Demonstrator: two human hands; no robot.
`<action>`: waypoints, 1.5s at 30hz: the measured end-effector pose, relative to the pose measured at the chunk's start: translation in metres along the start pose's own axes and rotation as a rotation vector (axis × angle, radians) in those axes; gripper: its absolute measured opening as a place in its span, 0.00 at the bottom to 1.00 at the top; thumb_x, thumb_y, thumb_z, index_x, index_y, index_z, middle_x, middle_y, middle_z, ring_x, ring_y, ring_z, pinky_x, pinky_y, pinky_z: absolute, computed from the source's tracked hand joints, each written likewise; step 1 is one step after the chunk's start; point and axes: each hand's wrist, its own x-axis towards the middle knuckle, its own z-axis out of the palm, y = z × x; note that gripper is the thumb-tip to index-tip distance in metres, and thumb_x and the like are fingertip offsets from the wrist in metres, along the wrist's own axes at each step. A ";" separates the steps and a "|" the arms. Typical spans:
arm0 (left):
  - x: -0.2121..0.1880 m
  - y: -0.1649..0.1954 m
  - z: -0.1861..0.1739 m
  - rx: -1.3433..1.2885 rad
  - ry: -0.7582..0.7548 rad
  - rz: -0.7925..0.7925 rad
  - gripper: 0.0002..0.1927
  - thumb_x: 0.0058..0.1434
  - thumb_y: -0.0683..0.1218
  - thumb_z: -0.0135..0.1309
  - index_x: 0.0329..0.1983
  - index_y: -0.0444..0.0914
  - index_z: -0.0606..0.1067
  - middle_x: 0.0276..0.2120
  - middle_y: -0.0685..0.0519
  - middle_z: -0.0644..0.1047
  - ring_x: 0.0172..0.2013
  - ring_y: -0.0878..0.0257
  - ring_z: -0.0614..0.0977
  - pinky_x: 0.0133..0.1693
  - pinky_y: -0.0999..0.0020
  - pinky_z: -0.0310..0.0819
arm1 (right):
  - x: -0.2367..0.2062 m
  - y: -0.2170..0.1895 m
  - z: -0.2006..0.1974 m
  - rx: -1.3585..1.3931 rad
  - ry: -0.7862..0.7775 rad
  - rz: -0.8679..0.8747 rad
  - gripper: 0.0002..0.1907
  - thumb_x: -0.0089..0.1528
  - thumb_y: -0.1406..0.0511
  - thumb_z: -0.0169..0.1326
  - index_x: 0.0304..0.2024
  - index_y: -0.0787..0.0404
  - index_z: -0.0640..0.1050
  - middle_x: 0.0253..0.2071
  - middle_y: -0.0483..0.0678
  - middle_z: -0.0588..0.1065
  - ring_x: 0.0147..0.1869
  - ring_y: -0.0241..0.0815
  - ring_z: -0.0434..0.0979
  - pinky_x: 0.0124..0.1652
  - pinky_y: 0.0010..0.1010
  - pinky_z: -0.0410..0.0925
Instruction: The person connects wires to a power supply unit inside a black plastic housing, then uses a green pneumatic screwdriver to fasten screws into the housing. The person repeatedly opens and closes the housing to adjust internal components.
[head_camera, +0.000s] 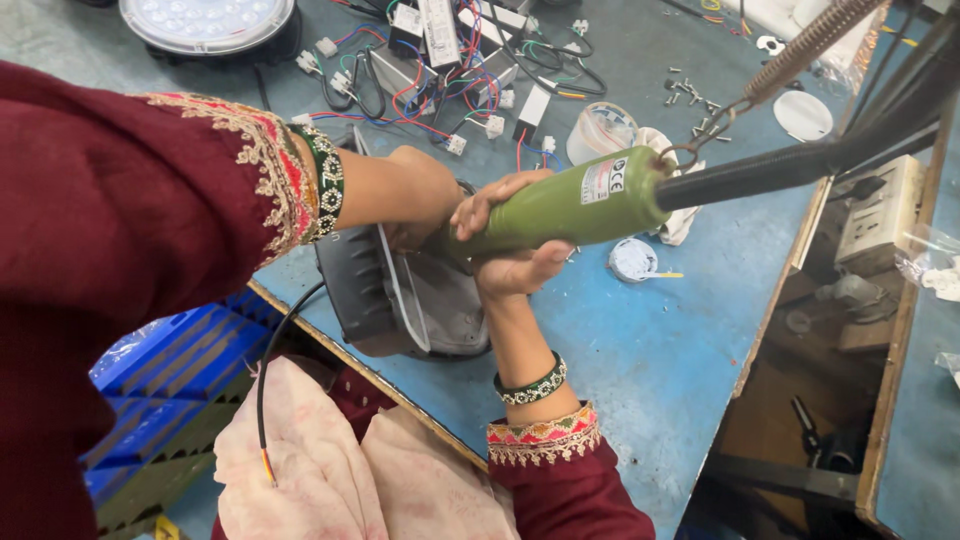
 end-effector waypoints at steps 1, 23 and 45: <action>0.003 0.000 0.001 0.002 -0.010 -0.008 0.17 0.48 0.49 0.73 0.43 0.49 0.85 0.31 0.58 0.86 0.33 0.63 0.87 0.32 0.64 0.77 | 0.000 0.001 0.000 -0.010 0.003 0.001 0.47 0.55 0.28 0.51 0.44 0.64 0.65 0.29 0.51 0.66 0.25 0.43 0.68 0.31 0.37 0.69; 0.011 0.000 0.003 -0.040 -0.052 -0.014 0.10 0.55 0.51 0.69 0.40 0.48 0.86 0.31 0.57 0.86 0.32 0.63 0.87 0.33 0.65 0.78 | 0.004 -0.001 -0.005 0.017 -0.040 0.026 0.47 0.57 0.27 0.48 0.45 0.64 0.65 0.28 0.50 0.67 0.23 0.42 0.68 0.30 0.34 0.69; 0.014 -0.009 0.013 -0.269 -0.040 0.034 0.06 0.59 0.46 0.64 0.39 0.42 0.85 0.31 0.51 0.86 0.30 0.60 0.87 0.32 0.66 0.81 | 0.004 0.002 -0.006 0.051 -0.140 0.066 0.46 0.55 0.30 0.54 0.45 0.64 0.66 0.29 0.51 0.67 0.24 0.42 0.69 0.30 0.35 0.69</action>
